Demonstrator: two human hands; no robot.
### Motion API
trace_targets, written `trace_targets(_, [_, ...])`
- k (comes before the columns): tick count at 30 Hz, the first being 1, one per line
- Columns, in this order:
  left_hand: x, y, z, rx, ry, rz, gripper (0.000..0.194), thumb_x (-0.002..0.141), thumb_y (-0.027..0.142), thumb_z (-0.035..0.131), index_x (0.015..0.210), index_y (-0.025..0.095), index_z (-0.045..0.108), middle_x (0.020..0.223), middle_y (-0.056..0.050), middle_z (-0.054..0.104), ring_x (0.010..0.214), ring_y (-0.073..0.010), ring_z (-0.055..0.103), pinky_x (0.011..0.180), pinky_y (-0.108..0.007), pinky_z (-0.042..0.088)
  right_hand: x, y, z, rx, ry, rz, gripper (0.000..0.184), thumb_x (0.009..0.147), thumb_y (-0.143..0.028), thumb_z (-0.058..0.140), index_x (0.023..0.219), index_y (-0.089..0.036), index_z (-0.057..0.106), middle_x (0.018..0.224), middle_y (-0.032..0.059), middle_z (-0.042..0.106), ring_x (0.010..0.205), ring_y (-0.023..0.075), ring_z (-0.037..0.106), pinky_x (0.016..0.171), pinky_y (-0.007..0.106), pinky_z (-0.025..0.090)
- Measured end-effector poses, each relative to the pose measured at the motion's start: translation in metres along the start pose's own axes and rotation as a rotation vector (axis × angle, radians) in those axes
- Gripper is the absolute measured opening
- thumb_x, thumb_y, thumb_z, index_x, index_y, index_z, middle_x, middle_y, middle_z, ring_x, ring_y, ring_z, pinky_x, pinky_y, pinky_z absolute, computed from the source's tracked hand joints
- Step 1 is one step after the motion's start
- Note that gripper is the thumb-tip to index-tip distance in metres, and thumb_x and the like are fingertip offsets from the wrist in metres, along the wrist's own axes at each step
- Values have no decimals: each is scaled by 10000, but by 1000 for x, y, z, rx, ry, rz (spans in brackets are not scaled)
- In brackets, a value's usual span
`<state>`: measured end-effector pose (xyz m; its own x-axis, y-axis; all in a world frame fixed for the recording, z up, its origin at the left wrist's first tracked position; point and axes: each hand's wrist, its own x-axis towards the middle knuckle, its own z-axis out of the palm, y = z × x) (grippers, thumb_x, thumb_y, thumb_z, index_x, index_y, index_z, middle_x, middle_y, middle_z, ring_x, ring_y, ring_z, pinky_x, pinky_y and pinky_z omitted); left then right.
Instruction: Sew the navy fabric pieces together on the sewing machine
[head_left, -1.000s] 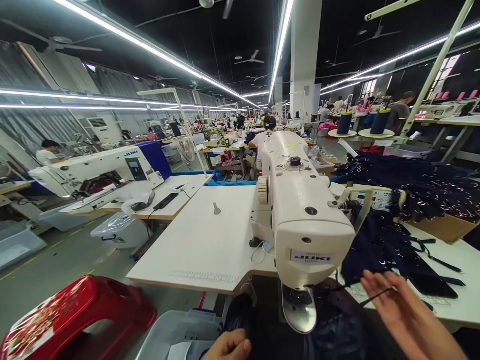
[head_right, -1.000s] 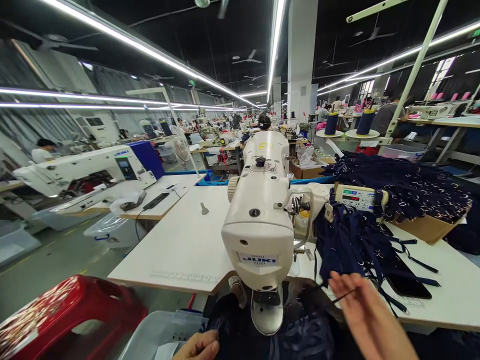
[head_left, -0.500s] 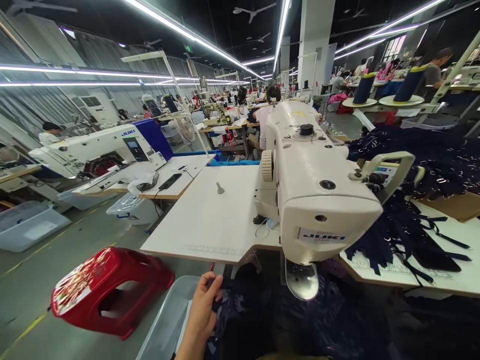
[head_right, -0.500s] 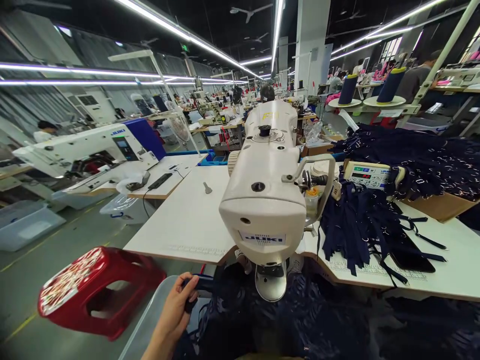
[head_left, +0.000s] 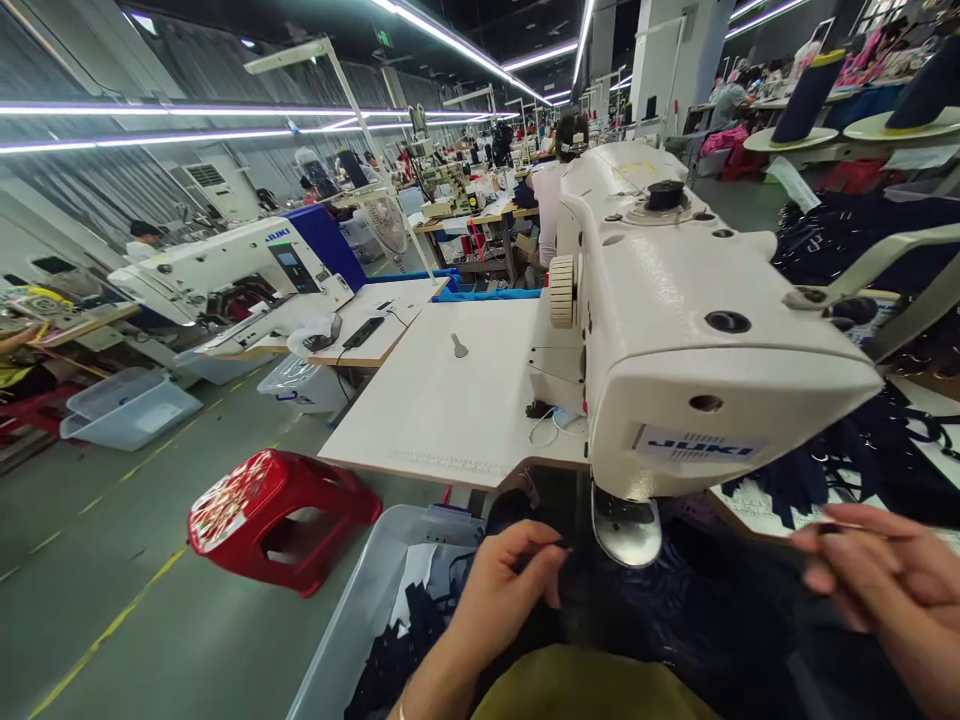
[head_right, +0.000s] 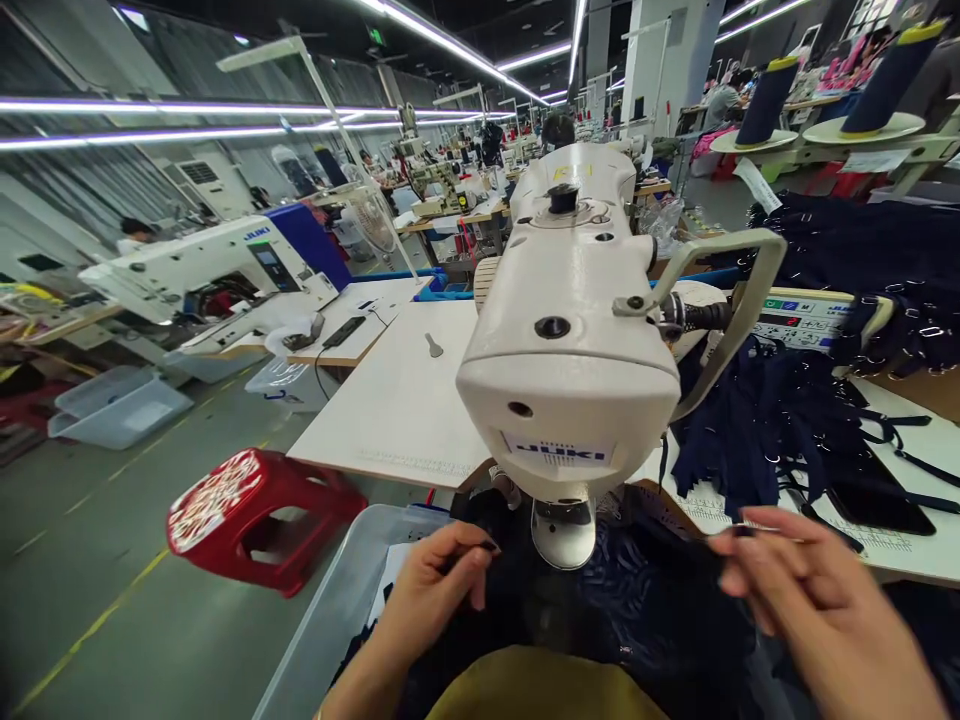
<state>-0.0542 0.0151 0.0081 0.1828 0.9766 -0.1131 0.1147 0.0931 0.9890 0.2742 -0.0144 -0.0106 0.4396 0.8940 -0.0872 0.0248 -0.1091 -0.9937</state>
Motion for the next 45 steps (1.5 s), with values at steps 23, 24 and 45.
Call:
trace_targets(23, [3, -7, 54, 692, -65, 480, 133, 779, 97, 497, 717, 206, 542, 528, 50, 526, 442, -76, 469, 462, -174, 298, -51, -3, 86, -396, -516, -425, 154, 886, -274, 533, 926, -307, 678, 872, -26, 740, 765, 150, 707, 715, 198, 556])
trace_targets(24, [3, -9, 54, 702, -60, 490, 138, 784, 96, 496, 710, 205, 535, 530, 46, 531, 450, -80, 478, 468, -177, 303, -52, -3, 85, -394, -556, -415, 162, 896, -280, 521, 929, -305, 678, 853, -23, 736, 751, 150, 703, 699, 201, 554])
trace_targets(45, [-1, 9, 48, 842, -371, 638, 142, 814, 86, 500, 721, 192, 485, 603, 35, 517, 514, -91, 481, 499, -201, 348, -52, -7, 84, -500, -578, -176, 154, 897, -332, 399, 856, -278, 538, 519, -81, 543, 454, 120, 592, 481, 198, 434])
